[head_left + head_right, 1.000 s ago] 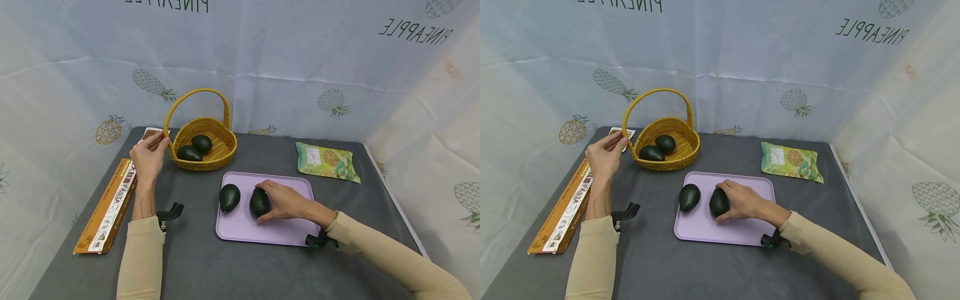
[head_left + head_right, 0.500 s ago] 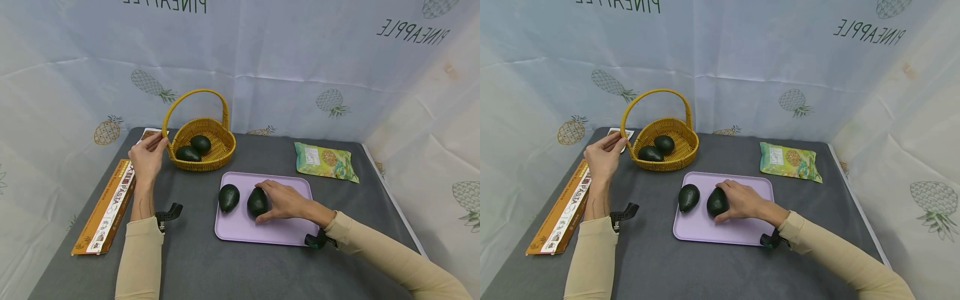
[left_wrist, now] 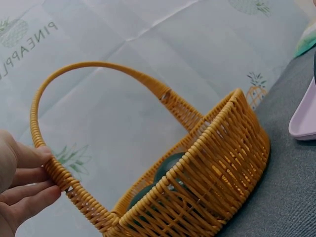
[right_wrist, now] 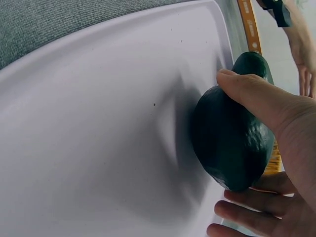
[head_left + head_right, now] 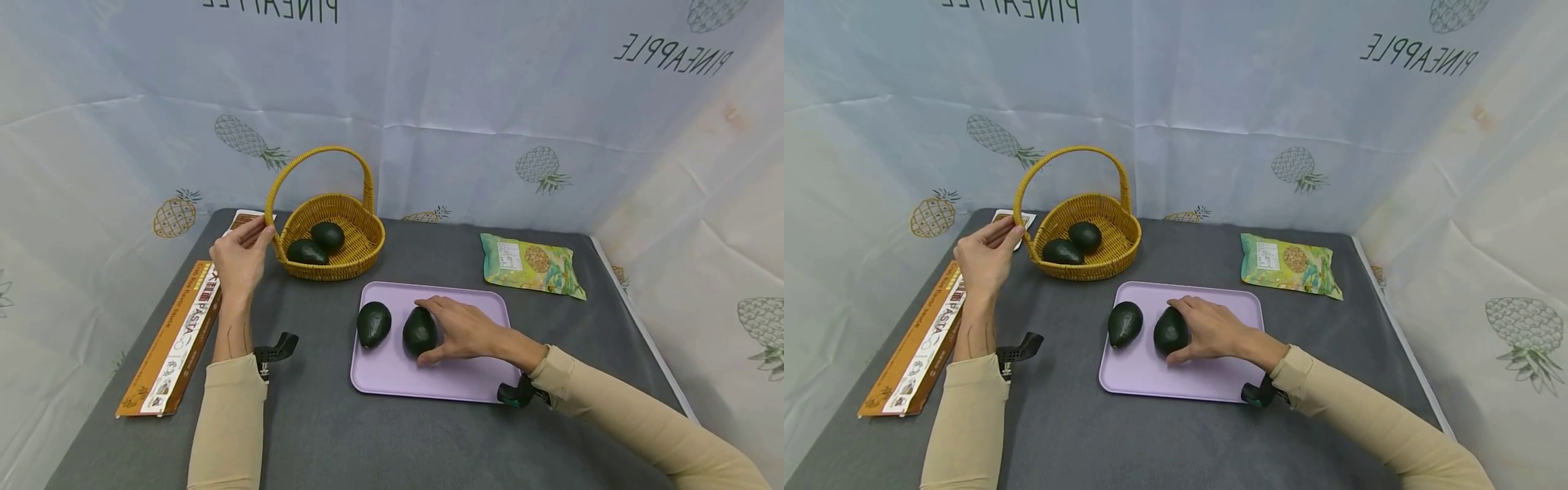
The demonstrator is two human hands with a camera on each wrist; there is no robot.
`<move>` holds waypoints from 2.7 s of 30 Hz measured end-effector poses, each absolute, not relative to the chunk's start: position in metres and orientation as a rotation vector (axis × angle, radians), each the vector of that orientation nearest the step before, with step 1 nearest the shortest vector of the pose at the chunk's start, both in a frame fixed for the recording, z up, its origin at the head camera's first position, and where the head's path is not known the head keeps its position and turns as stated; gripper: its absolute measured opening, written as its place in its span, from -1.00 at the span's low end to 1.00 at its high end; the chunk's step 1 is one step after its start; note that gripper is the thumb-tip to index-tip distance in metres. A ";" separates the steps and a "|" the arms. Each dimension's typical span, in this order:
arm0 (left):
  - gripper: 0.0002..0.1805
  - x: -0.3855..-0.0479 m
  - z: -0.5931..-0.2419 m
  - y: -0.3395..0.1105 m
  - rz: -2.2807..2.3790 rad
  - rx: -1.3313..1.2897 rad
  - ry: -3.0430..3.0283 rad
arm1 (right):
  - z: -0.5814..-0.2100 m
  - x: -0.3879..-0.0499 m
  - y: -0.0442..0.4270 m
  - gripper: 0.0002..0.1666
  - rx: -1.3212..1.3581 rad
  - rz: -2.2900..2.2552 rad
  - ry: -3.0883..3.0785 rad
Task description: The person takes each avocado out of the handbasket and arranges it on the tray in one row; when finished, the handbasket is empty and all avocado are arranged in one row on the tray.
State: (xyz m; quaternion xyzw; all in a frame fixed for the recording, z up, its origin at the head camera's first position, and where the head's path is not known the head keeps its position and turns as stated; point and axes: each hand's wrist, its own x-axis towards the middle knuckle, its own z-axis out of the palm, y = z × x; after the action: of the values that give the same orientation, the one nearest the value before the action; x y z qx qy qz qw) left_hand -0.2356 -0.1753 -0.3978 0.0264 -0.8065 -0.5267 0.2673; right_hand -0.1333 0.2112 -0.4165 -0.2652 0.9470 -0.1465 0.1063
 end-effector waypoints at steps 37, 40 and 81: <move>-0.61 -0.237 -0.397 -0.177 -1.456 0.083 -2.188 | -0.311 -0.303 0.136 0.06 -0.933 -0.681 2.341; -0.61 -0.237 -0.399 -0.177 -1.452 0.061 -2.178 | -0.314 -0.325 0.116 0.07 -0.919 -0.681 2.306; -0.59 -0.237 -0.400 -0.180 -1.462 0.030 -2.153 | -0.373 -0.360 0.033 0.27 -0.827 -0.372 2.519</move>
State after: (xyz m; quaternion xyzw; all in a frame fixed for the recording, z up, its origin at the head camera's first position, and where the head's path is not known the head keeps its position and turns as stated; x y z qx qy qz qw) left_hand -0.2375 -0.1796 -0.4002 0.0111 -0.7974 -0.5415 0.2662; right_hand -0.3601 0.0333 -0.3735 -0.3008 0.9156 -0.1351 0.2302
